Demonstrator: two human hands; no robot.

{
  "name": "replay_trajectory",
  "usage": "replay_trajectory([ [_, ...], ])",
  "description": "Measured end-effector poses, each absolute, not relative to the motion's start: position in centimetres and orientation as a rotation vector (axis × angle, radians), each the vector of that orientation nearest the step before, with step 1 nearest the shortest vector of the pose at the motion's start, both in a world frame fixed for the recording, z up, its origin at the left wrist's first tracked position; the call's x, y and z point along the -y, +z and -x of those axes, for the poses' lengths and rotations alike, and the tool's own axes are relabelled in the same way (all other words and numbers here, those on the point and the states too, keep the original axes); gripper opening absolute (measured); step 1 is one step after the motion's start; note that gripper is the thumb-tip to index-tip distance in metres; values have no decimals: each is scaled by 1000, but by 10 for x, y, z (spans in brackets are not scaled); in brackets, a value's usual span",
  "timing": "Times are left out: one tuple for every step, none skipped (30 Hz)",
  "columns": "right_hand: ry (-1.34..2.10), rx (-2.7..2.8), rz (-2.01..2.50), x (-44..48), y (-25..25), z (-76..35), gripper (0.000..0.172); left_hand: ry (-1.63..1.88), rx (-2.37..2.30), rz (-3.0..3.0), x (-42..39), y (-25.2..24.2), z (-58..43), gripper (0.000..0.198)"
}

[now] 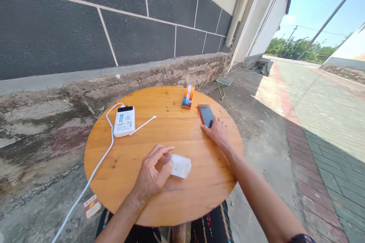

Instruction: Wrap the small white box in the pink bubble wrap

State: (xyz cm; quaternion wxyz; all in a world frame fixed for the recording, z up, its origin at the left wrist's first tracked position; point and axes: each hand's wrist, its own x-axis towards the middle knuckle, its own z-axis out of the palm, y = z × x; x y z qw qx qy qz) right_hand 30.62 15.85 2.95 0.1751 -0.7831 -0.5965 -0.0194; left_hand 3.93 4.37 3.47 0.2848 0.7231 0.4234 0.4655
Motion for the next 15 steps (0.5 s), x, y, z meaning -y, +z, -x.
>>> replay_trajectory([
  [-58,1689,2225,-159,30,-307,58,1257,-1180,-1886,-46,38,-39,30],
  [-53,1689,2220,-159,30,-308,57,1264,-1223,-1819,-50,43,-39,29],
  [-38,1689,2206,-158,32,-310,58,1261,-1248,-1734,-54,48,-40,28],
  [-12,1683,2185,-156,34,-312,59,1242,-1245,-1635,-60,54,-42,27],
  [32,1673,2153,-153,36,-315,61,1210,-1217,-1528,-67,59,-45,26],
  [94,1657,2111,-149,39,-317,63,1164,-1168,-1416,-76,64,-50,26],
  [166,1633,2064,-144,42,-318,64,1108,-1117,-1308,-85,68,-55,26],
  [240,1608,2015,-138,44,-319,64,1036,-1063,-1205,-94,71,-62,25],
  [310,1584,1966,-132,46,-317,64,974,-1009,-1104,-103,72,-70,25],
  [361,1562,1919,-126,46,-314,64,915,-961,-986,-112,71,-79,22],
  [381,1551,1874,-119,46,-310,64,865,-911,-856,-120,69,-87,17],
  [367,1559,1827,-113,45,-303,63,804,-876,-713,-127,66,-96,12],
  [323,1589,1774,-107,43,-295,62,770,-867,-665,-132,62,-103,13],
  [258,1634,1717,-100,40,-285,61,754,-849,-638,-136,58,-109,18],
  [179,1687,1661,-93,38,-275,60,758,-830,-607,-139,54,-114,22],
])
